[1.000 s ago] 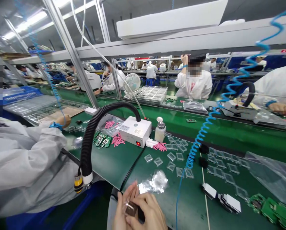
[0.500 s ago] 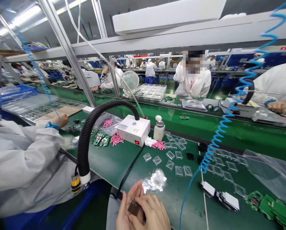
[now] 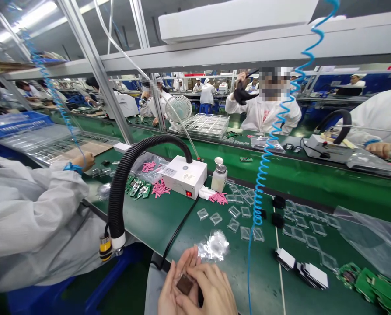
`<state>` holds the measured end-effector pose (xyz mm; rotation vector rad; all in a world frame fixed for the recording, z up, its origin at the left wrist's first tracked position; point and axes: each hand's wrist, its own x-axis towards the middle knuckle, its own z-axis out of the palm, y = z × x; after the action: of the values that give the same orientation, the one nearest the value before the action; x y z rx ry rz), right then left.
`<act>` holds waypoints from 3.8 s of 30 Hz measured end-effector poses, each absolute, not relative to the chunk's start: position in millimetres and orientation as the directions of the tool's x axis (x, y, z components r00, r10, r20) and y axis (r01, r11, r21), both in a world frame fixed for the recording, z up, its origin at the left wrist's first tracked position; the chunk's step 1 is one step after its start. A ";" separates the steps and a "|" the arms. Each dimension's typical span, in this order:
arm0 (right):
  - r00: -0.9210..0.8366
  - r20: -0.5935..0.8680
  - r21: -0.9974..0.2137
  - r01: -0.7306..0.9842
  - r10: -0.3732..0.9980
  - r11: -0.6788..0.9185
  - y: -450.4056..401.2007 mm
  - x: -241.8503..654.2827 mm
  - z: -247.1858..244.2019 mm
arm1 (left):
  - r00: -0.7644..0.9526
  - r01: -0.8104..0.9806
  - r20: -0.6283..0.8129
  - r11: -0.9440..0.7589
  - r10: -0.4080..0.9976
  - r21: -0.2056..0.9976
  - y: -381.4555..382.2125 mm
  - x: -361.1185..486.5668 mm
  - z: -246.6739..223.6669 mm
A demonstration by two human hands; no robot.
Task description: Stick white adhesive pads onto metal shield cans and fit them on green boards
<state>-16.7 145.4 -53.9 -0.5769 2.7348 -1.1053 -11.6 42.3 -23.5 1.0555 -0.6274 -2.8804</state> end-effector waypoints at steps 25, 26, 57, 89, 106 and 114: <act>-0.822 0.332 -0.516 -0.568 -0.462 0.640 160.2 -15.8 -37.8 | -0.815 -0.249 -0.566 -0.957 0.125 0.148 39.2 -13.8 -38.0; -0.830 0.324 -0.524 -0.558 -0.455 0.644 161.3 -15.1 -39.7 | -0.819 -0.259 -0.556 -0.956 0.143 0.136 39.7 -12.8 -40.6; -0.873 0.213 -0.595 -0.472 -0.439 0.651 164.8 -8.9 -38.9 | -0.719 -0.373 -0.666 -0.919 0.198 0.130 36.9 -2.2 -16.1; -0.577 0.607 -0.309 -0.805 -0.547 0.507 167.6 -32.1 20.8 | -0.819 -0.375 -0.535 -0.898 0.206 0.229 28.9 10.6 -17.3; -0.580 0.594 -0.309 -0.804 -0.557 0.508 177.5 -33.8 23.7 | -0.842 -0.386 -0.489 -0.886 0.226 0.255 26.0 9.5 -18.3; -0.645 0.437 -0.396 -0.764 -0.627 0.509 176.9 -40.7 41.1 | -0.894 -0.420 -0.306 -0.852 0.328 0.314 22.9 9.6 -11.1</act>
<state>-40.7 176.9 41.1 -1.3766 2.9306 -0.9750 9.6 22.9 -11.1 0.4380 -0.6834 -3.4411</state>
